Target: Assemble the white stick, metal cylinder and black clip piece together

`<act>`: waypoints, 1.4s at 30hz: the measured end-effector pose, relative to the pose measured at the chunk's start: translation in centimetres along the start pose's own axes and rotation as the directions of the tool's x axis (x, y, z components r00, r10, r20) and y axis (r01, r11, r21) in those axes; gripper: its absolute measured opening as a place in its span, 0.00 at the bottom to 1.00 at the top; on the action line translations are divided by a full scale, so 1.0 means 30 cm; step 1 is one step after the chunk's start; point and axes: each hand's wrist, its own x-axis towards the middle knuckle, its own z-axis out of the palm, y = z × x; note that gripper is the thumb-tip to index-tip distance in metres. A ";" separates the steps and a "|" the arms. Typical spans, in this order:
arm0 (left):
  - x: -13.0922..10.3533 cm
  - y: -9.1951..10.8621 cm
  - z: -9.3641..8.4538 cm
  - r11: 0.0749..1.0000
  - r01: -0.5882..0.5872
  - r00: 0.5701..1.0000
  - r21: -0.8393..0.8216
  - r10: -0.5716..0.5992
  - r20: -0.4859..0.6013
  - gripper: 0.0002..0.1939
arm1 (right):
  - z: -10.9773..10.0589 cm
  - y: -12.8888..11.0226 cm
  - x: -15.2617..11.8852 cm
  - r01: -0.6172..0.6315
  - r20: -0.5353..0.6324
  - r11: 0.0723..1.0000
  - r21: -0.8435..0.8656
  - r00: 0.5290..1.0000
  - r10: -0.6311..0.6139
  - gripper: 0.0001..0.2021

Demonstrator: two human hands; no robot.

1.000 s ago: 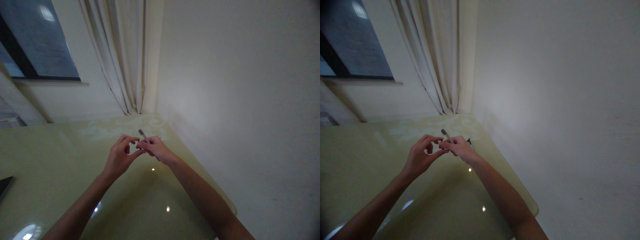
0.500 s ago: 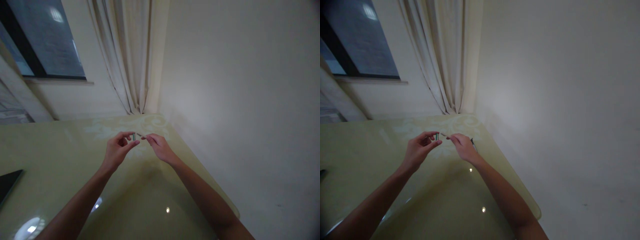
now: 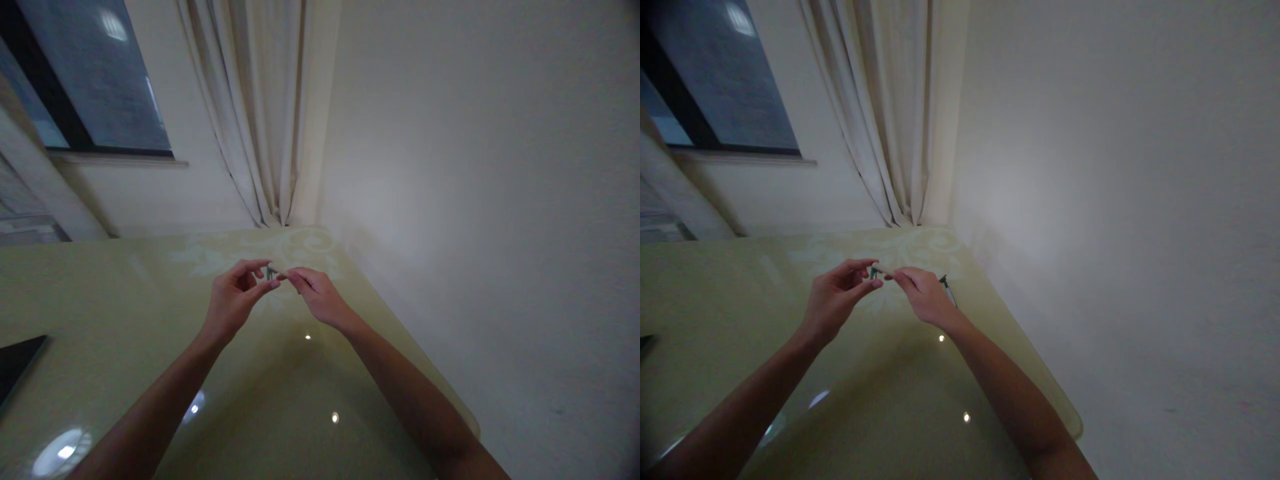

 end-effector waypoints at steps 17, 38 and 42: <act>0.008 0.017 -0.014 0.997 -0.033 0.999 0.066 0.035 -0.029 0.21 | -0.024 0.002 0.009 -0.027 0.128 0.999 0.036 0.992 0.022 0.27; 0.009 -0.052 -0.012 0.997 -0.027 1.000 0.068 0.027 0.013 0.22 | 0.016 0.066 0.029 -0.057 0.043 0.997 -0.059 0.997 0.060 0.26; 0.010 -0.054 -0.011 0.998 0.004 1.000 0.061 -0.004 0.003 0.23 | 0.019 0.064 0.030 -0.059 0.050 0.992 -0.114 0.997 0.065 0.26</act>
